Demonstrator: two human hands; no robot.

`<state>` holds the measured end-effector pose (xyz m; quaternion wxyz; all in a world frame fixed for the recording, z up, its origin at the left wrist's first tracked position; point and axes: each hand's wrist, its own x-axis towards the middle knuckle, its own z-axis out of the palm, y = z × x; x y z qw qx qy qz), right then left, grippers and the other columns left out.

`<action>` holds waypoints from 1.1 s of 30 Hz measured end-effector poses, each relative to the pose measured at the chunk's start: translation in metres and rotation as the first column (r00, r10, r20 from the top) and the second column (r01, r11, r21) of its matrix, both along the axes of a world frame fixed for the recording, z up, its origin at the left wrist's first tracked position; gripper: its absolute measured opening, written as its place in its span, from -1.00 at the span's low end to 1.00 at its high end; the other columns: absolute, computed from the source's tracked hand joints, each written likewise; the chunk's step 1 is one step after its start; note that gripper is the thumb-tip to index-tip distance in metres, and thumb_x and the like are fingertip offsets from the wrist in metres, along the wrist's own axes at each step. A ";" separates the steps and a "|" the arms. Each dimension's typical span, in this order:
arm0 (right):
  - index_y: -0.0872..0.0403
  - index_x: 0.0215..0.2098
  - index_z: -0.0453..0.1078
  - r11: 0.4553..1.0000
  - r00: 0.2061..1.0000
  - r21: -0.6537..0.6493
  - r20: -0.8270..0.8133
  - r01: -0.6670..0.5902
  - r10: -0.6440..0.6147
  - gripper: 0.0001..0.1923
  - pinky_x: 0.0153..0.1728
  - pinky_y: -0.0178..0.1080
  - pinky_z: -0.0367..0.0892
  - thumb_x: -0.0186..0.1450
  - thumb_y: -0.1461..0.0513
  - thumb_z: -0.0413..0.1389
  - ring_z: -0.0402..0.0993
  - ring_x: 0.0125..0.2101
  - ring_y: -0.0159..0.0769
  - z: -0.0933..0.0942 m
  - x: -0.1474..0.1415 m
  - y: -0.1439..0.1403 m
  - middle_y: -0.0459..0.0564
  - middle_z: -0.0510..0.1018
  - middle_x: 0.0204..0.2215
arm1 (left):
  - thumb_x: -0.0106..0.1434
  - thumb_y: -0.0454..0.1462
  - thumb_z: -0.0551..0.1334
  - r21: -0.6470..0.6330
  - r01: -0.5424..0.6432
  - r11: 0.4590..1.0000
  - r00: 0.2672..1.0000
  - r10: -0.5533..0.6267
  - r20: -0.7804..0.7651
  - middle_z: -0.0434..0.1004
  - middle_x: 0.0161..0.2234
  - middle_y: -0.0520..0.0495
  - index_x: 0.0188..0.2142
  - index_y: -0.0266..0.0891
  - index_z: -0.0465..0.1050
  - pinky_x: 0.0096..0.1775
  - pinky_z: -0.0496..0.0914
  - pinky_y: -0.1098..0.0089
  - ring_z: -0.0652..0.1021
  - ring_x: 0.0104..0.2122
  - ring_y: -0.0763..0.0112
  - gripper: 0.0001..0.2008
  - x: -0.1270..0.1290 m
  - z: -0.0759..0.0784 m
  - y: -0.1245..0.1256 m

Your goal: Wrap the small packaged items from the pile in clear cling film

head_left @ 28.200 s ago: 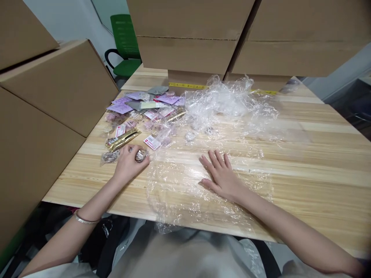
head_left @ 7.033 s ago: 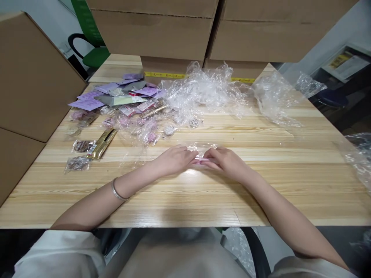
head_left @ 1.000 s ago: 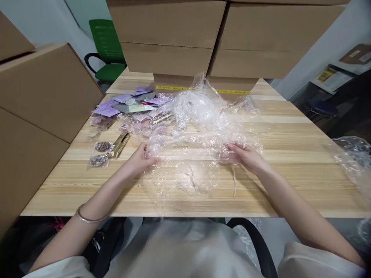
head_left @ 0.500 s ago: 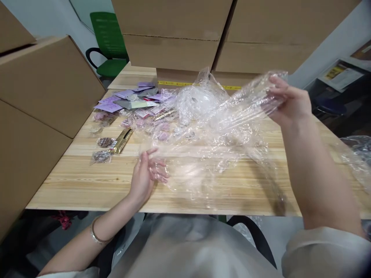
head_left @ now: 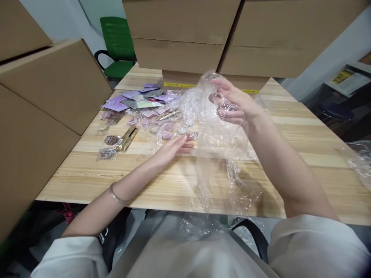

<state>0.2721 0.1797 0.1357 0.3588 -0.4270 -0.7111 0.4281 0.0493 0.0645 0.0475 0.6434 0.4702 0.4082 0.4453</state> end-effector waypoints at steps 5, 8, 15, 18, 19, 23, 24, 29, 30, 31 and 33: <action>-0.08 0.08 0.41 0.990 0.991 0.061 -0.017 -0.128 0.129 -0.49 -0.53 -0.36 0.37 0.27 -0.13 0.13 0.46 -0.53 -0.47 -0.025 -0.012 0.005 -0.11 0.56 -0.31 | 0.31 0.01 0.19 -0.084 0.263 0.961 0.947 -0.240 0.215 0.62 -0.29 -0.16 -0.16 -0.26 0.56 -0.11 0.45 0.23 0.60 -0.29 0.27 -0.61 0.022 0.004 0.020; 0.04 0.03 0.45 0.963 0.963 -0.068 -0.090 -0.262 0.256 -0.21 -0.39 -0.17 0.47 0.24 -0.35 -0.13 0.52 -0.43 -0.28 -0.046 0.002 0.003 0.03 0.59 -0.32 | 0.25 -0.13 0.30 -0.024 0.160 0.987 0.967 -0.152 0.204 0.54 -0.45 -0.05 -0.38 -0.28 0.51 -0.18 0.48 0.29 0.57 -0.42 0.38 -0.77 0.016 0.009 0.021; 0.04 -0.30 0.40 0.863 0.932 -0.354 -0.150 -0.361 0.329 -0.33 -0.31 -0.07 0.50 0.02 -0.34 0.14 0.60 -0.31 -0.14 -0.093 0.048 -0.021 0.09 0.60 -0.21 | 0.16 0.01 0.33 0.040 -0.140 0.989 0.988 0.137 0.071 0.54 -0.35 0.06 -0.25 -0.14 0.25 -0.69 0.26 0.45 0.47 -0.70 0.49 -0.62 -0.014 0.000 0.037; 0.00 -0.27 0.28 0.955 0.995 -0.279 -0.034 -0.102 0.096 -0.61 -0.65 -0.31 0.32 0.21 -0.10 0.18 0.43 -0.66 -0.39 -0.100 0.053 -0.033 -0.10 0.57 -0.42 | 0.22 0.03 0.29 0.179 -0.243 0.953 0.953 0.269 -0.139 0.42 -0.52 0.12 -0.24 -0.12 0.27 -0.68 0.08 0.47 0.28 -0.78 0.60 -0.66 -0.028 -0.005 0.051; -0.02 -0.26 0.25 0.979 1.000 -0.202 0.005 0.012 -0.011 -0.64 -0.72 -0.34 0.19 0.26 -0.09 0.14 0.30 -0.74 -0.45 -0.101 0.054 -0.036 -0.17 0.52 -0.51 | 0.24 0.00 0.28 0.237 -0.275 0.932 0.924 0.324 -0.204 0.34 -0.58 0.15 -0.25 -0.12 0.28 -0.65 0.05 0.46 0.23 -0.77 0.60 -0.69 -0.032 -0.006 0.056; -0.01 -0.33 0.34 0.961 0.916 0.128 0.294 0.247 -0.274 -0.62 -0.64 -0.31 0.10 0.29 -0.13 0.07 0.16 -0.76 -0.43 -0.105 0.062 -0.037 -0.22 0.33 -0.71 | 0.28 -0.14 0.25 0.457 -0.324 0.828 0.782 0.507 -0.364 0.14 -0.64 0.16 -0.35 -0.14 0.29 -0.53 0.04 0.43 0.20 -0.66 0.54 -0.81 -0.048 -0.009 0.072; 0.00 -0.39 0.37 0.954 0.874 0.194 0.391 0.228 -0.289 -0.59 -0.59 -0.28 0.12 0.29 -0.15 0.05 0.21 -0.73 -0.39 -0.106 0.065 -0.035 -0.19 0.33 -0.73 | 0.28 -0.14 0.23 0.506 -0.324 0.800 0.745 0.545 -0.385 0.15 -0.62 0.14 -0.36 -0.14 0.30 -0.50 0.06 0.43 0.22 -0.62 0.52 -0.82 -0.054 -0.008 0.073; 0.02 -0.47 0.46 0.864 0.621 0.480 0.633 0.155 -0.463 -0.47 -0.49 -0.24 0.06 0.30 -0.19 -0.03 0.38 -0.58 -0.23 -0.116 0.079 -0.023 -0.02 0.46 -0.66 | 0.38 -0.05 0.05 0.661 -0.260 0.703 0.299 0.710 -0.637 0.45 -0.35 -0.10 -0.15 -0.19 0.39 -0.26 0.25 0.34 0.47 -0.32 0.25 -0.70 -0.102 -0.001 0.062; 0.02 -0.44 0.48 0.863 0.600 0.486 0.652 0.139 -0.464 -0.47 -0.49 -0.25 0.05 0.32 -0.18 -0.05 0.40 -0.56 -0.22 -0.120 0.080 -0.021 -0.01 0.49 -0.63 | 0.37 -0.03 0.05 0.650 -0.225 0.726 0.150 0.685 -0.713 0.48 -0.23 -0.22 -0.09 -0.24 0.40 -0.19 0.28 0.28 0.49 -0.22 0.12 -0.64 -0.114 0.000 0.059; 0.02 -0.42 0.49 0.869 0.587 0.481 0.671 0.120 -0.453 -0.47 -0.49 -0.25 0.05 0.33 -0.16 -0.07 0.41 -0.55 -0.22 -0.124 0.081 -0.020 0.00 0.51 -0.61 | 0.34 0.00 0.08 0.610 -0.191 0.769 0.009 0.623 -0.782 0.46 -0.12 -0.34 -0.05 -0.30 0.40 -0.12 0.28 0.21 0.48 -0.11 -0.02 -0.57 -0.125 0.000 0.055; 0.02 -0.41 0.50 0.882 0.586 0.463 0.693 0.084 -0.420 -0.47 -0.49 -0.25 0.05 0.36 -0.12 -0.10 0.43 -0.52 -0.20 -0.133 0.083 -0.018 0.02 0.55 -0.57 | 0.25 0.05 0.15 0.453 -0.149 0.879 -0.190 0.424 -0.886 0.36 0.03 -0.55 0.01 -0.45 0.38 -0.01 0.27 0.06 0.39 0.04 -0.26 -0.41 -0.143 -0.004 0.050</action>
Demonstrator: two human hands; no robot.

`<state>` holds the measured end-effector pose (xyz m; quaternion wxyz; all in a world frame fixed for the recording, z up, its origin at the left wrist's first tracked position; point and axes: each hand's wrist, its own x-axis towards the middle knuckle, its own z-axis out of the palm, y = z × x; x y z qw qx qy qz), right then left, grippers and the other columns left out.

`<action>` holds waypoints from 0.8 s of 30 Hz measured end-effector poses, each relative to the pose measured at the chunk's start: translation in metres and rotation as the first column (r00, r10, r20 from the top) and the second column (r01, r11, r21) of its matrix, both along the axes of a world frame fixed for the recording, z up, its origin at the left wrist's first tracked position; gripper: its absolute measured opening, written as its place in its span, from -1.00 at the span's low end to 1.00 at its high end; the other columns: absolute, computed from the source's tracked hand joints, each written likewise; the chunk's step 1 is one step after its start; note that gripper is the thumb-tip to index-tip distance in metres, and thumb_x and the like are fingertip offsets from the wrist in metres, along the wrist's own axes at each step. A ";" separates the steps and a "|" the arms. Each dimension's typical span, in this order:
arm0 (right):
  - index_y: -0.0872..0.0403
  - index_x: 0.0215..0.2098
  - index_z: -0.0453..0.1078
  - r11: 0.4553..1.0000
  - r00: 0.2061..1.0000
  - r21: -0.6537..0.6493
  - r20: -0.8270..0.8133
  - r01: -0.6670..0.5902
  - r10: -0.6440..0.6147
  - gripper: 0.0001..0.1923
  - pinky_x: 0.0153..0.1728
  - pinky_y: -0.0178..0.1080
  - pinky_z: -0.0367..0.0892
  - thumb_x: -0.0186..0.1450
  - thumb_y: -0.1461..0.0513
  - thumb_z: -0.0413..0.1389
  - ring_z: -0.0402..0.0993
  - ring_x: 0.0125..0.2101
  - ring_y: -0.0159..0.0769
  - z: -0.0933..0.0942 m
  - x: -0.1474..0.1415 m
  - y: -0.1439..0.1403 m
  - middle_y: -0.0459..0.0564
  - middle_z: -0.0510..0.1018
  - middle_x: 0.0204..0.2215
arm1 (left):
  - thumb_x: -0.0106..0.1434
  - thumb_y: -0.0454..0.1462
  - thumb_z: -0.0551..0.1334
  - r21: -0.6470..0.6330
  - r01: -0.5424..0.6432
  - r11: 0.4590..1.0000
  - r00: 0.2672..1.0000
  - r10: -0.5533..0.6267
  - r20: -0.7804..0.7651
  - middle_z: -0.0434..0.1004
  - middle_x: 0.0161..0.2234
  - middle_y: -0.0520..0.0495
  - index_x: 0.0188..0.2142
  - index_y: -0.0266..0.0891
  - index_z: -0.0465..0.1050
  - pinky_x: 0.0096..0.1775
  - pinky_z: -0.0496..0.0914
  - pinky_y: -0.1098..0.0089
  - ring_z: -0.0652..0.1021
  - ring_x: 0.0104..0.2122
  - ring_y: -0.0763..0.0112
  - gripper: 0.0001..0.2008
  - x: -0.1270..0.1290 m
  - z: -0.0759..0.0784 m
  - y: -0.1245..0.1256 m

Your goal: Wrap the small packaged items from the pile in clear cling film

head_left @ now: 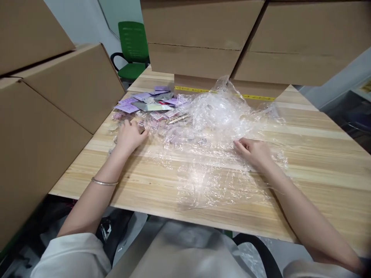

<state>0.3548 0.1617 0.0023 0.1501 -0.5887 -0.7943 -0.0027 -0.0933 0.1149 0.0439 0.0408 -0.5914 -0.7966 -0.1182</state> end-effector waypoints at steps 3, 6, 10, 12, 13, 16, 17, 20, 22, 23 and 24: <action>0.02 -0.40 0.50 0.997 0.998 -0.028 -0.027 -0.066 0.065 -0.48 -0.47 -0.25 0.09 0.39 -0.08 -0.14 0.47 -0.47 -0.19 -0.014 0.001 0.002 0.02 0.59 -0.50 | 0.21 0.04 0.17 -0.251 -0.025 0.968 0.997 0.006 -0.078 0.36 0.05 -0.58 0.07 -0.50 0.36 0.05 0.27 0.01 0.37 0.09 -0.30 -0.35 -0.012 -0.009 0.000; 0.01 -0.41 0.48 0.995 0.994 -0.052 -0.073 -0.088 0.084 -0.51 -0.47 -0.26 0.11 0.39 -0.06 -0.13 0.46 -0.49 -0.21 -0.023 0.001 0.004 -0.02 0.58 -0.53 | 0.19 -0.05 0.20 -0.319 -0.024 0.948 0.998 0.005 -0.062 0.44 0.01 -0.47 0.06 -0.39 0.40 0.00 0.36 0.07 0.46 0.02 -0.19 -0.45 -0.013 -0.014 0.003; 0.01 -0.46 0.41 0.995 0.991 -0.062 -0.117 -0.077 0.070 -0.53 -0.47 -0.27 0.11 0.40 -0.04 -0.13 0.44 -0.53 -0.24 -0.028 0.003 0.005 -0.04 0.54 -0.57 | 0.24 -0.23 0.12 -0.343 -0.024 0.939 0.998 0.005 -0.055 0.49 -0.02 -0.45 0.02 -0.40 0.42 -0.04 0.41 0.12 0.53 -0.03 -0.11 -0.59 -0.010 -0.003 0.001; 0.01 -0.48 0.36 0.994 0.988 -0.077 -0.134 -0.083 0.072 -0.54 -0.47 -0.27 0.11 0.40 -0.04 -0.14 0.42 -0.54 -0.26 -0.028 0.003 0.006 -0.05 0.53 -0.58 | 0.27 -0.30 0.04 -0.283 -0.064 0.957 0.996 0.042 -0.083 0.44 0.03 -0.53 0.06 -0.48 0.38 -0.03 0.41 0.07 0.52 -0.01 -0.14 -0.59 -0.009 0.010 0.000; 0.01 -0.49 0.34 0.992 0.987 -0.086 -0.141 -0.089 0.077 -0.54 -0.47 -0.27 0.11 0.40 -0.04 -0.14 0.41 -0.55 -0.26 -0.028 0.003 0.006 -0.06 0.52 -0.58 | 0.28 -0.32 0.03 -0.231 -0.089 0.969 0.993 0.067 -0.100 0.41 0.06 -0.56 0.08 -0.50 0.35 -0.02 0.40 0.05 0.51 0.00 -0.15 -0.57 -0.008 0.016 0.002; 0.01 -0.52 0.28 0.988 0.984 -0.112 -0.160 -0.102 0.083 -0.54 -0.46 -0.27 0.11 0.41 -0.03 -0.15 0.38 -0.56 -0.26 -0.027 0.002 0.007 -0.06 0.50 -0.59 | 0.27 -0.34 0.08 -0.163 -0.117 0.980 0.991 0.103 -0.091 0.42 0.05 -0.59 0.10 -0.52 0.34 0.00 0.39 0.04 0.52 0.01 -0.16 -0.58 -0.001 0.031 0.021; 0.01 -0.52 0.28 0.987 0.983 -0.120 -0.166 -0.104 0.084 -0.54 -0.46 -0.27 0.11 0.41 -0.03 -0.16 0.38 -0.56 -0.26 -0.027 0.002 0.007 -0.06 0.49 -0.60 | 0.26 -0.35 0.11 -0.185 -0.101 0.978 0.994 0.090 -0.068 0.46 0.01 -0.57 0.06 -0.50 0.38 -0.01 0.40 0.05 0.53 -0.01 -0.16 -0.60 0.002 0.033 0.032; 0.01 -0.50 0.27 0.985 0.978 -0.127 -0.186 -0.116 0.091 -0.55 -0.46 -0.27 0.10 0.41 -0.03 -0.16 0.38 -0.55 -0.26 -0.028 0.002 0.007 -0.06 0.47 -0.60 | 0.22 -0.37 0.15 -0.217 -0.020 0.976 1.000 0.019 -0.007 0.52 -0.03 -0.51 0.00 -0.42 0.45 -0.02 0.40 0.11 0.53 -0.01 -0.12 -0.65 0.014 0.029 0.072; 0.01 -0.51 0.25 0.984 0.975 -0.121 -0.195 -0.127 0.102 -0.55 -0.46 -0.28 0.10 0.41 -0.03 -0.16 0.38 -0.55 -0.26 -0.029 0.003 0.007 -0.06 0.47 -0.60 | 0.22 -0.37 0.15 -0.191 0.023 0.981 1.000 -0.019 0.022 0.51 -0.01 -0.48 0.02 -0.39 0.44 -0.03 0.39 0.16 0.53 0.00 -0.07 -0.63 0.022 0.024 0.096; 0.01 -0.51 0.24 0.984 0.974 -0.118 -0.198 -0.132 0.107 -0.55 -0.46 -0.28 0.10 0.41 -0.03 -0.16 0.37 -0.55 -0.26 -0.029 0.003 0.007 -0.06 0.47 -0.60 | 0.22 -0.36 0.16 -0.192 0.046 0.980 0.998 -0.038 0.045 0.53 -0.03 -0.45 0.01 -0.39 0.44 -0.05 0.40 0.20 0.55 -0.03 -0.03 -0.64 0.025 0.022 0.106; 0.01 -0.51 0.23 0.984 0.974 -0.116 -0.199 -0.135 0.110 -0.55 -0.46 -0.28 0.10 0.41 -0.03 -0.17 0.37 -0.55 -0.26 -0.030 0.004 0.008 -0.06 0.46 -0.60 | 0.22 -0.34 0.17 -0.204 0.074 0.976 0.995 -0.060 0.074 0.57 -0.07 -0.40 -0.02 -0.38 0.47 -0.09 0.41 0.26 0.57 -0.08 0.01 -0.67 0.029 0.021 0.114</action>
